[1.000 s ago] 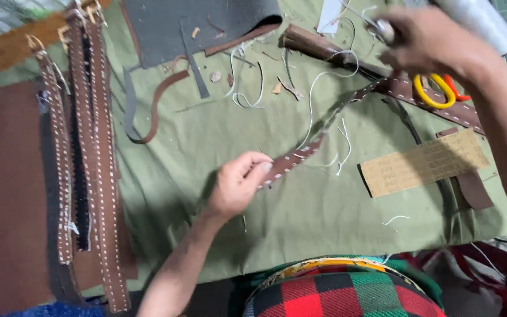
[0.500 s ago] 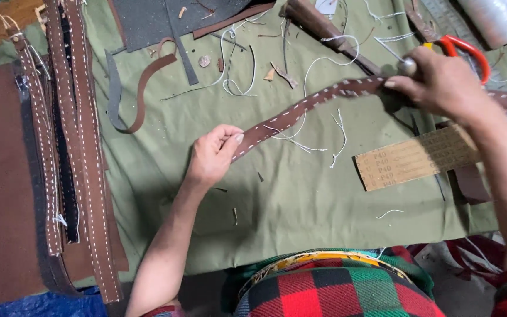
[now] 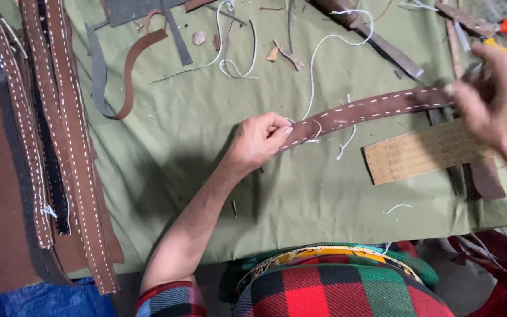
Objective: Hand-stitching a leather strap using an awl, thread, and other leatherworking tools.
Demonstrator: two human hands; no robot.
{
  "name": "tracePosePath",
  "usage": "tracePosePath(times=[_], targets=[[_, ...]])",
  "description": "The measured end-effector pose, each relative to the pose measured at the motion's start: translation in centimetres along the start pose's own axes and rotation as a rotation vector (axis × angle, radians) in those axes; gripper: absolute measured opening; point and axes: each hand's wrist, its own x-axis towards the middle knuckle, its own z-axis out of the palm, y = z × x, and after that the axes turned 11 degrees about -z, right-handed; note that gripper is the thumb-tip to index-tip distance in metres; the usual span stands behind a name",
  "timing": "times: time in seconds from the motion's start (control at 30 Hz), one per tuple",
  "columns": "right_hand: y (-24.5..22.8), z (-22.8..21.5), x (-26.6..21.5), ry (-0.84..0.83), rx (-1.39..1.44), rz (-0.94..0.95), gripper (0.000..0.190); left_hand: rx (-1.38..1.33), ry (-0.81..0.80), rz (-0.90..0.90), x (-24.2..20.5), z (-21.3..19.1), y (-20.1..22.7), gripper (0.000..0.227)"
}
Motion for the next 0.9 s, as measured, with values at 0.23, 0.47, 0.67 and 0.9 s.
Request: tracePosePath(times=[0.23,0.47,0.67,0.9], targets=[[-15.7,2.0,-2.8,-0.215,0.402,0.129,0.039,-0.018,-0.001,0.039,0.2,0.6,-0.5,0.022],[-17.5,4.9,-3.0,-0.204,0.473,0.137,0.037,0.068,0.130,0.155,0.9,1.6,-1.6,0.018],[-17.7,5.8,-1.6,-0.137,0.522,0.041,0.035,0.087,0.186,0.226,1.7,2.2,-2.5,0.014],[-17.5,6.2,-1.7,-0.173,0.515,0.087,0.035,0.078,0.160,0.236,1.2,1.8,-1.9,0.013]])
